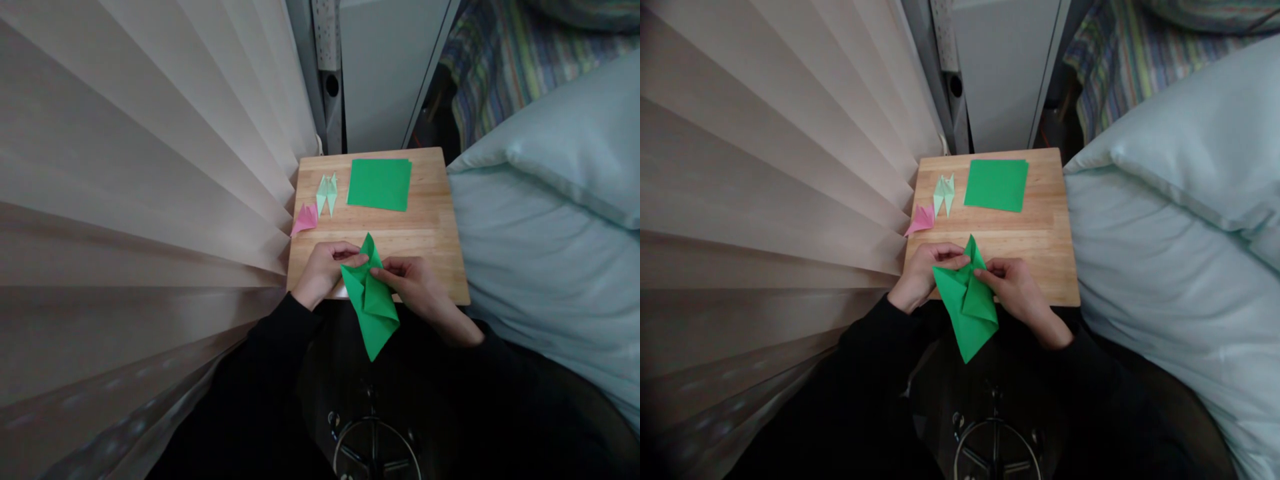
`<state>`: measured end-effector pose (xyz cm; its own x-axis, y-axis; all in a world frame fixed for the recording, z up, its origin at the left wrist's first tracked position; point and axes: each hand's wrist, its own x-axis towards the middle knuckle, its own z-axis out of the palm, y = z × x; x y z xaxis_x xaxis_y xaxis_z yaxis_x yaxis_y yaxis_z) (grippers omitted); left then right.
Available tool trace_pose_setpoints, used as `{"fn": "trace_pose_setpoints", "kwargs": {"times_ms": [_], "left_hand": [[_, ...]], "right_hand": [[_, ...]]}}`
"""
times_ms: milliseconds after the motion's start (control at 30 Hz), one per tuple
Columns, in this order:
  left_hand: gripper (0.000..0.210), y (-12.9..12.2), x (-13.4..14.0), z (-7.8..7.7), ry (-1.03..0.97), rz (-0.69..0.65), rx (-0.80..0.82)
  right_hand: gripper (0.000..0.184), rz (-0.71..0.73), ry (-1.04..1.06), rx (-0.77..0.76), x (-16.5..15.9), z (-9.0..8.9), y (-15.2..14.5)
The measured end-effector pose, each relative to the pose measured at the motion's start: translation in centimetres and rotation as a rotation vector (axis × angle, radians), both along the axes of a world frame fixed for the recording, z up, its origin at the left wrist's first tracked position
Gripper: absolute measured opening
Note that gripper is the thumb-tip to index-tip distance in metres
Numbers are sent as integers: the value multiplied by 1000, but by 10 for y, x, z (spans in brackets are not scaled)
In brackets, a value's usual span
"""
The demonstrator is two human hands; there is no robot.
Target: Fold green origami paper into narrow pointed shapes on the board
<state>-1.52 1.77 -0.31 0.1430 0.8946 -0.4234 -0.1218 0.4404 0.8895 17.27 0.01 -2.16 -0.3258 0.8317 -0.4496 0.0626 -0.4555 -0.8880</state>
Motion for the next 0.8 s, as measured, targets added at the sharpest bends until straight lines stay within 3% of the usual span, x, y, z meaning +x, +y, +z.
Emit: {"fn": "trace_pose_setpoints", "kwargs": {"times_ms": [200,467,700,800], "left_hand": [[39,-5,7,6,64,-59,-11],[32,-9,8,-2,135,-50,12],[32,-9,8,-1,72,-46,-46],[32,-9,8,0,54,-35,-66]], "right_hand": [[35,33,-51,-31,-2,6,-1],[30,55,-86,-102,-3,14,0],[31,133,-6,-146,1,14,2],[33,102,4,-130,-1,15,1]]}}
